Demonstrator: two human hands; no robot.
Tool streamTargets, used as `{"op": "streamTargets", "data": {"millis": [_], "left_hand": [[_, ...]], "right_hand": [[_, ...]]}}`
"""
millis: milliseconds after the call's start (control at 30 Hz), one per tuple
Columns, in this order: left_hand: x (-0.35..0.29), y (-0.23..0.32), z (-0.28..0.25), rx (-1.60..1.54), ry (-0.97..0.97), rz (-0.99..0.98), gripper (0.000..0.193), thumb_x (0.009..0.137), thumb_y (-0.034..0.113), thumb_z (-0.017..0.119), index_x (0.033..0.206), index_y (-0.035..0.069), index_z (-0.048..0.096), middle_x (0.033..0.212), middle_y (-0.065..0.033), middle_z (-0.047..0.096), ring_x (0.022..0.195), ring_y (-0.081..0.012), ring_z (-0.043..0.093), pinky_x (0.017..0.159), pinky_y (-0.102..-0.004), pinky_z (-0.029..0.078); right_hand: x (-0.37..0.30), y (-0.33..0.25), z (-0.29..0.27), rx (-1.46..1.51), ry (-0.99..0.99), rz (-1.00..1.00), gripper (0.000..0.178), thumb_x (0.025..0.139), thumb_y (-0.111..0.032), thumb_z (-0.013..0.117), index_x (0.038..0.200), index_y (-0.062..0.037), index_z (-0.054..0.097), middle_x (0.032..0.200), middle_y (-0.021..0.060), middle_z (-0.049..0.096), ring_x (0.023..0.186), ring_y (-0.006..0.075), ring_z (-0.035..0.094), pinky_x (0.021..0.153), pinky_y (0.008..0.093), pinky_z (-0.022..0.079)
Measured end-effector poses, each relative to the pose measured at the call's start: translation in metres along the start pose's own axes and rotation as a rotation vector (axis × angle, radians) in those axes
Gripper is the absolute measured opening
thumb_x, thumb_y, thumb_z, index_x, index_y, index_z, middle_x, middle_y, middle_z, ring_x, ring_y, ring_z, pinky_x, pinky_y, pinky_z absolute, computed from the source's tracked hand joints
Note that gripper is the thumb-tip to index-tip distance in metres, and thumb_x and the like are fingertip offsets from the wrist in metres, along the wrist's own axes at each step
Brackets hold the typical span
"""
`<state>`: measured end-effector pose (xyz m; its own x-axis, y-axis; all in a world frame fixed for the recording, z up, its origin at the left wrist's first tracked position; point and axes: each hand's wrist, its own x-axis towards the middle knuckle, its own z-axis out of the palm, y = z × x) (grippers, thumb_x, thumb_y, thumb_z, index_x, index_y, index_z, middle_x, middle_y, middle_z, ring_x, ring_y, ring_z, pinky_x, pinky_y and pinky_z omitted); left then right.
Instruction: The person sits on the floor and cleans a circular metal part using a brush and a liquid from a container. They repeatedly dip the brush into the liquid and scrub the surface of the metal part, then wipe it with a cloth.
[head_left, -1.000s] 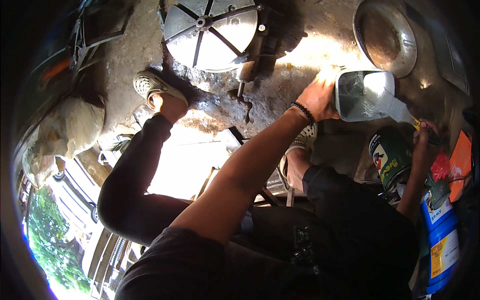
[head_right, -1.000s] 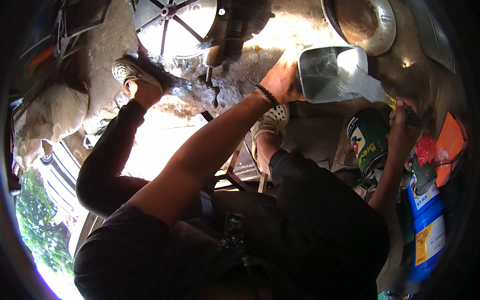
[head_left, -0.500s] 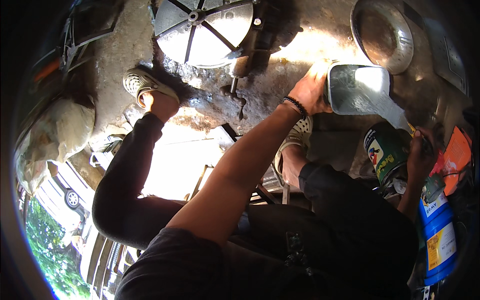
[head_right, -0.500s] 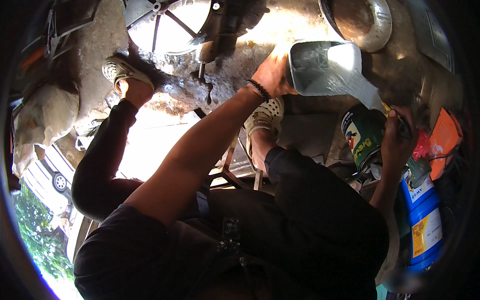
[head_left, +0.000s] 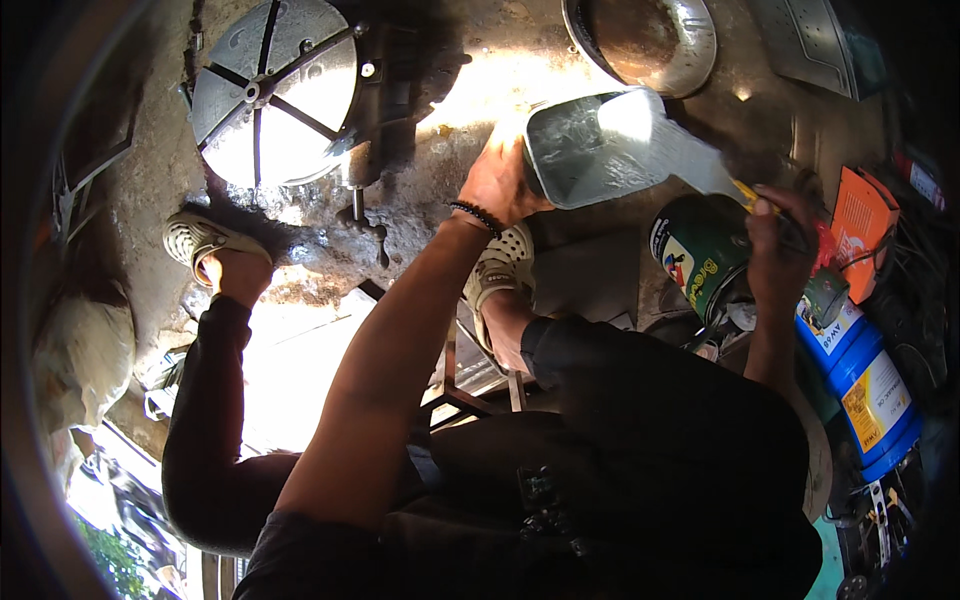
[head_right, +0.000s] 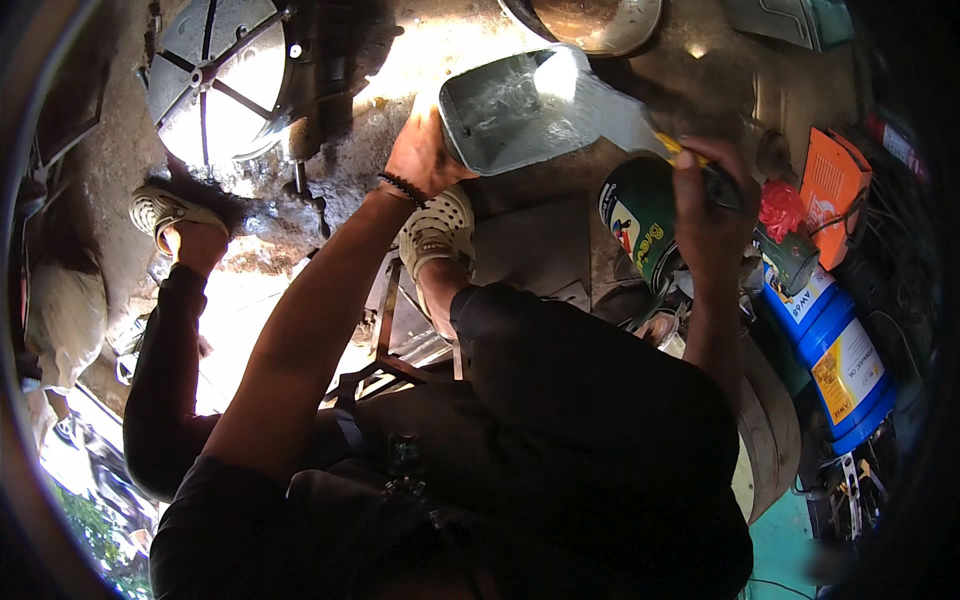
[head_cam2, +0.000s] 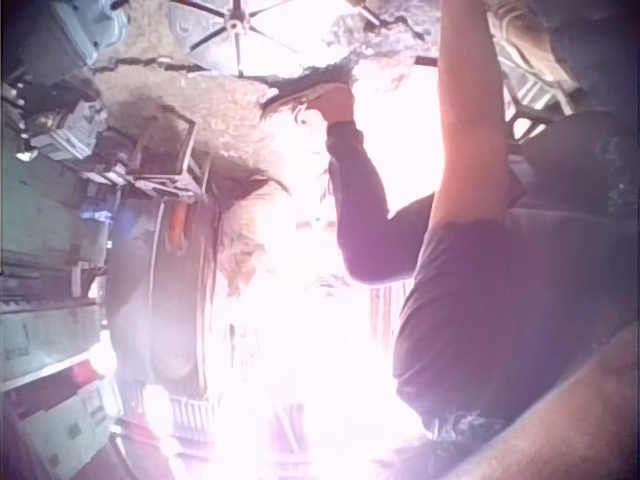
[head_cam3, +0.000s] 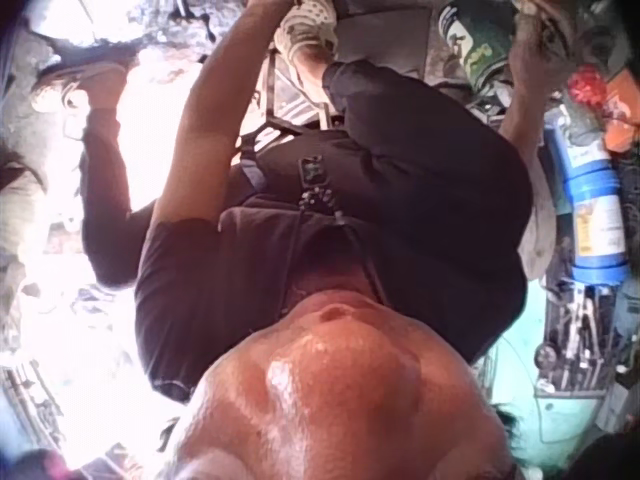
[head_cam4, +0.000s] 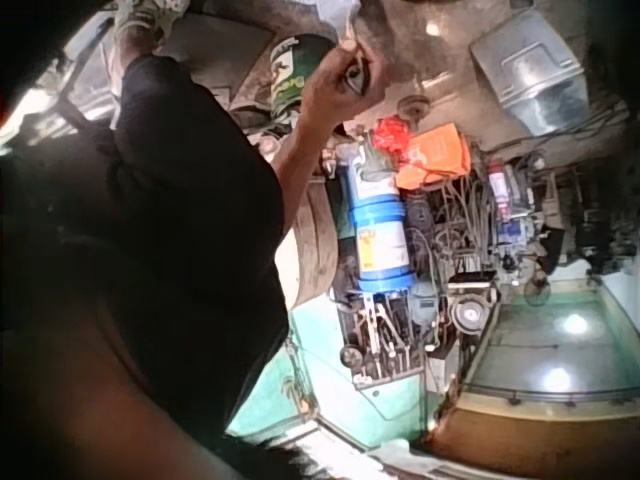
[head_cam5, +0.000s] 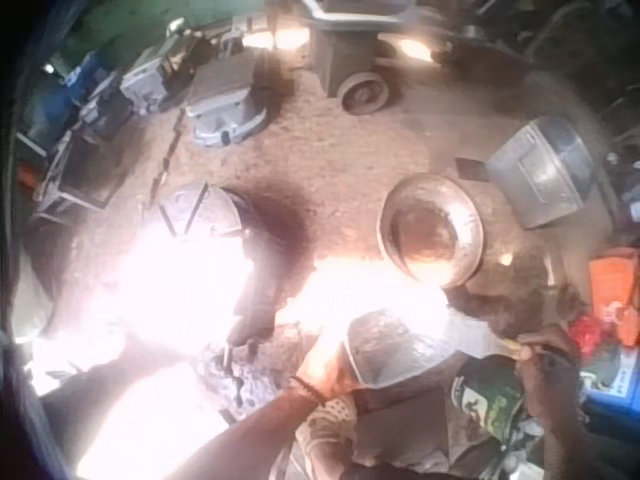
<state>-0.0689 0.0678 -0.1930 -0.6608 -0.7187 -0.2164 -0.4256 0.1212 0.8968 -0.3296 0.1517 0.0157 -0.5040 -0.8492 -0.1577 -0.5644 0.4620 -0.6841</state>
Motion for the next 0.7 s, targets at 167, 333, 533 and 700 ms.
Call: {"op": "streamTargets", "data": {"millis": [167,333,533,700], "left_hand": [[0.000,-0.013,0.012,-0.008,0.058,0.085,0.104,0.056,0.022,0.090,0.139,-0.002,0.032,0.136,-0.0252,0.041,0.126,-0.0420,0.043,0.105,-0.0427,0.041],[0.006,-0.030,0.030,-0.759,0.008,-0.106,0.098,0.058,0.024,0.089,0.136,-0.001,0.036,0.129,-0.0236,0.046,0.117,-0.0414,0.049,0.099,-0.0420,0.044],[0.001,-0.017,0.015,0.029,0.064,0.070,0.088,0.060,0.027,0.088,0.129,-0.001,0.041,0.117,-0.0230,0.052,0.108,-0.0415,0.053,0.092,-0.0433,0.047],[0.002,-0.001,0.003,-0.018,-0.057,-0.016,0.105,0.055,0.022,0.091,0.138,-0.003,0.031,0.131,-0.0261,0.043,0.123,-0.0423,0.044,0.104,-0.0429,0.041]], "right_hand": [[0.006,0.002,0.008,-0.210,-0.257,-0.284,0.015,0.085,-0.006,0.068,0.100,-0.0026,0.066,0.091,0.0094,0.069,0.083,0.0187,0.067,0.076,0.0290,0.051],[0.002,-0.009,-0.015,-0.347,-0.408,-0.356,0.022,0.082,-0.003,0.069,0.103,-0.0025,0.064,0.096,0.0129,0.068,0.087,0.0257,0.068,0.077,0.0317,0.051],[0.008,-0.028,-0.036,-0.208,-0.401,-0.254,0.025,0.080,0.002,0.068,0.104,-0.0036,0.064,0.098,0.0129,0.068,0.090,0.0255,0.067,0.078,0.0334,0.051],[0.013,-0.027,-0.012,-0.320,-0.478,-0.404,0.034,0.077,0.004,0.069,0.109,-0.0056,0.067,0.099,0.0106,0.065,0.088,0.0277,0.064,0.077,0.0346,0.050]]}}
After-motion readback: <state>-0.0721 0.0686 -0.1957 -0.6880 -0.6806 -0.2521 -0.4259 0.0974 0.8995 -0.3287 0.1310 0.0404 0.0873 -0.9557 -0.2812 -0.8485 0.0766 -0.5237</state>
